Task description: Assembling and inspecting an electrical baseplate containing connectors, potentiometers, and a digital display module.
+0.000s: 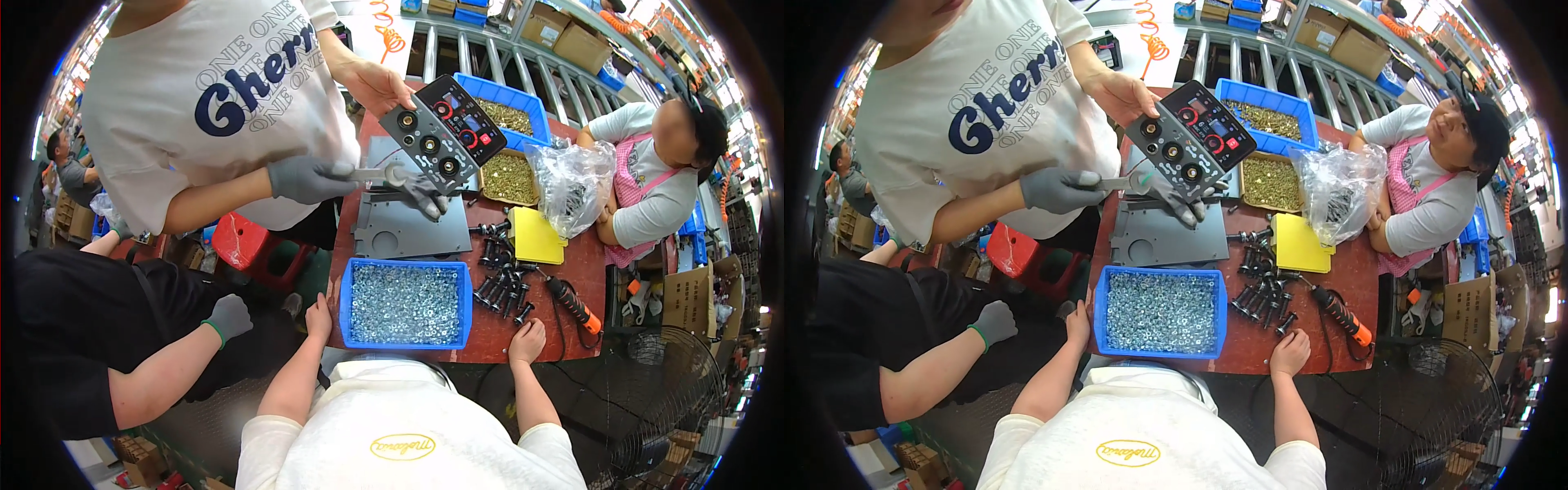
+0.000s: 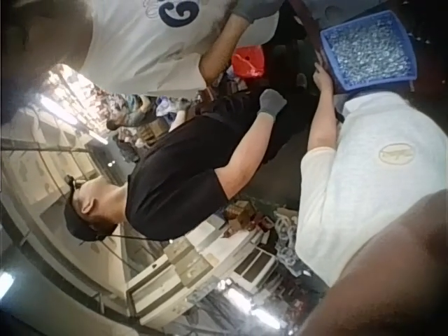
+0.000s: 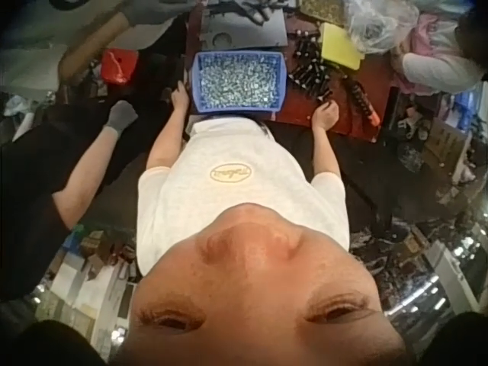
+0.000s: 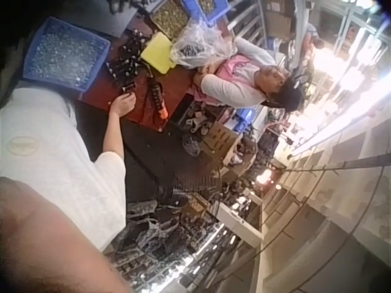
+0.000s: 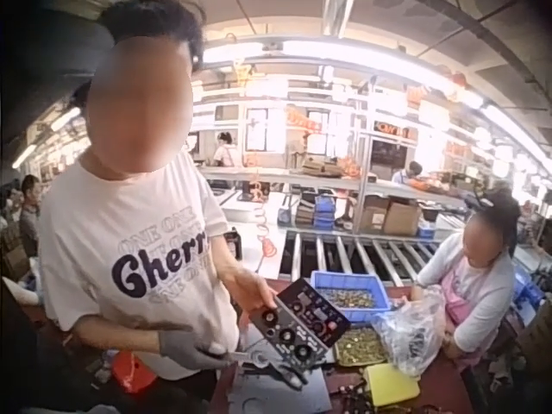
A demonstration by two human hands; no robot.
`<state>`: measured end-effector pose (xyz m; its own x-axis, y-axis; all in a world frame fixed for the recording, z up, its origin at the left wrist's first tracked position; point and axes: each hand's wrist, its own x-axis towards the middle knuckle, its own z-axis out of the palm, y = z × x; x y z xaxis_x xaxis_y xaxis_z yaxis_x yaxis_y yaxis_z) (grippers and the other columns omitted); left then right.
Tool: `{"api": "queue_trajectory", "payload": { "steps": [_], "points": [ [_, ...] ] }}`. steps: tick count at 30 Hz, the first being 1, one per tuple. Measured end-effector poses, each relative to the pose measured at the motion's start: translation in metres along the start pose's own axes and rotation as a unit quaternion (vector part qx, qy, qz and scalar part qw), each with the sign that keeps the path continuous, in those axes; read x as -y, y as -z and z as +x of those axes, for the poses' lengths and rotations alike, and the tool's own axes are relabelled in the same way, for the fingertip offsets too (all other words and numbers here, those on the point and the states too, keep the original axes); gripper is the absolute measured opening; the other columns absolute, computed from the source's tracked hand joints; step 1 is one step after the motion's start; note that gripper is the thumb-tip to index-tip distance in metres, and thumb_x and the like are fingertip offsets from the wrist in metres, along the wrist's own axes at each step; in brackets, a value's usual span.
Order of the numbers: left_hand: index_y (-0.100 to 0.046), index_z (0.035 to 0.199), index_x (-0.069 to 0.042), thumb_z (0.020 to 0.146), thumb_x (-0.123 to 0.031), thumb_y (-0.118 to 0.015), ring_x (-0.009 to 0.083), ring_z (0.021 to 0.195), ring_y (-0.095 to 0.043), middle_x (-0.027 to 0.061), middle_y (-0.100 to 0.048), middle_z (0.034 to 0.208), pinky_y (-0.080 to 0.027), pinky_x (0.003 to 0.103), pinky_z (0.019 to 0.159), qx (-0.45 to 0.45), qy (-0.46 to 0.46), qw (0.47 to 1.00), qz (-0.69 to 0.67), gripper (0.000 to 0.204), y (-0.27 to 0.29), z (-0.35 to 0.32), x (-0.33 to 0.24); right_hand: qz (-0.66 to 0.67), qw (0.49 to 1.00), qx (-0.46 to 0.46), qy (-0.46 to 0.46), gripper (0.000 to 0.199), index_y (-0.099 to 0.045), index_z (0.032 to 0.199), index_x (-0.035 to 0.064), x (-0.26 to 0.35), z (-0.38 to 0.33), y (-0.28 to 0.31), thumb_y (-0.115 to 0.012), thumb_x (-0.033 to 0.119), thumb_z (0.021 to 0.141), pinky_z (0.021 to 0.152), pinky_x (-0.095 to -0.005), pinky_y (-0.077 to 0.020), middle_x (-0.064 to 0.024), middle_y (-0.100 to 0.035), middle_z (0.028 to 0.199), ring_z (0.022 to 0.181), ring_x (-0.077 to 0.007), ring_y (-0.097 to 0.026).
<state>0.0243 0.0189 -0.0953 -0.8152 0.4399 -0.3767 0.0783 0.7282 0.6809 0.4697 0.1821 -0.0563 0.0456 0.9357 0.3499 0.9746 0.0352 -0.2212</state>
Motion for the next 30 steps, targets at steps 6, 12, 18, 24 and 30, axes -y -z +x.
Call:
{"api": "queue_trajectory", "payload": {
  "steps": [6, 12, 18, 24, 30],
  "points": [
    [-0.064, 0.093, 0.008, 0.093, -0.044, -0.035, 0.0459, 0.092, -0.057, 0.0314, -0.061, 0.090, -0.043, 0.047, 0.082, 0.009, 0.012, 1.000, -0.016, 0.060, 0.001, 0.001, -0.007, -0.003, 1.000, 0.003, -0.002, 0.013, -0.051, 0.097, 0.0049, 0.002, 0.004, -0.001, -0.050, 0.011, 0.085, 0.077, -0.0420, -0.0416, -0.0125, -0.056, 0.092, 0.088, -0.0322, -0.054],
    [-0.063, 0.094, 0.009, 0.094, -0.041, -0.036, 0.0453, 0.090, -0.058, 0.0306, -0.061, 0.089, -0.044, 0.044, 0.080, 0.015, 0.008, 1.000, -0.024, 0.057, 0.002, -0.005, -0.014, -0.012, 1.000, 0.013, -0.010, 0.012, -0.051, 0.096, 0.0051, -0.001, 0.000, -0.001, -0.051, 0.011, 0.085, 0.076, -0.0418, -0.0417, -0.0122, -0.056, 0.091, 0.088, -0.0321, -0.055],
    [-0.063, 0.094, 0.009, 0.094, -0.041, -0.036, 0.0457, 0.090, -0.057, 0.0315, -0.061, 0.089, -0.044, 0.045, 0.078, 0.025, 0.011, 0.999, -0.023, 0.057, 0.006, -0.004, -0.001, -0.019, 1.000, 0.024, -0.008, 0.013, -0.051, 0.096, 0.0050, -0.001, 0.000, 0.004, -0.051, 0.011, 0.085, 0.077, -0.0414, -0.0418, -0.0119, -0.056, 0.091, 0.088, -0.0316, -0.055],
    [-0.063, 0.095, 0.009, 0.095, -0.042, -0.035, 0.0460, 0.093, -0.057, 0.0316, -0.060, 0.091, -0.043, 0.046, 0.079, 0.026, 0.018, 0.999, -0.035, 0.057, -0.002, 0.007, 0.006, -0.024, 0.999, 0.027, -0.013, 0.013, -0.052, 0.097, 0.0046, 0.001, 0.006, 0.003, -0.050, 0.011, 0.086, 0.077, -0.0409, -0.0421, -0.0115, -0.056, 0.091, 0.089, -0.0308, -0.055],
    [-0.063, 0.097, 0.008, 0.095, -0.042, -0.034, 0.0460, 0.093, -0.057, 0.0314, -0.061, 0.091, -0.043, 0.046, 0.080, 0.035, -0.007, 0.999, -0.016, 0.058, 0.005, 0.004, -0.002, -0.028, 0.999, 0.022, -0.010, 0.012, -0.053, 0.096, 0.0043, 0.004, 0.007, 0.007, -0.050, 0.012, 0.087, 0.076, -0.0412, -0.0426, -0.0119, -0.057, 0.091, 0.089, -0.0306, -0.055]
  ]
}}
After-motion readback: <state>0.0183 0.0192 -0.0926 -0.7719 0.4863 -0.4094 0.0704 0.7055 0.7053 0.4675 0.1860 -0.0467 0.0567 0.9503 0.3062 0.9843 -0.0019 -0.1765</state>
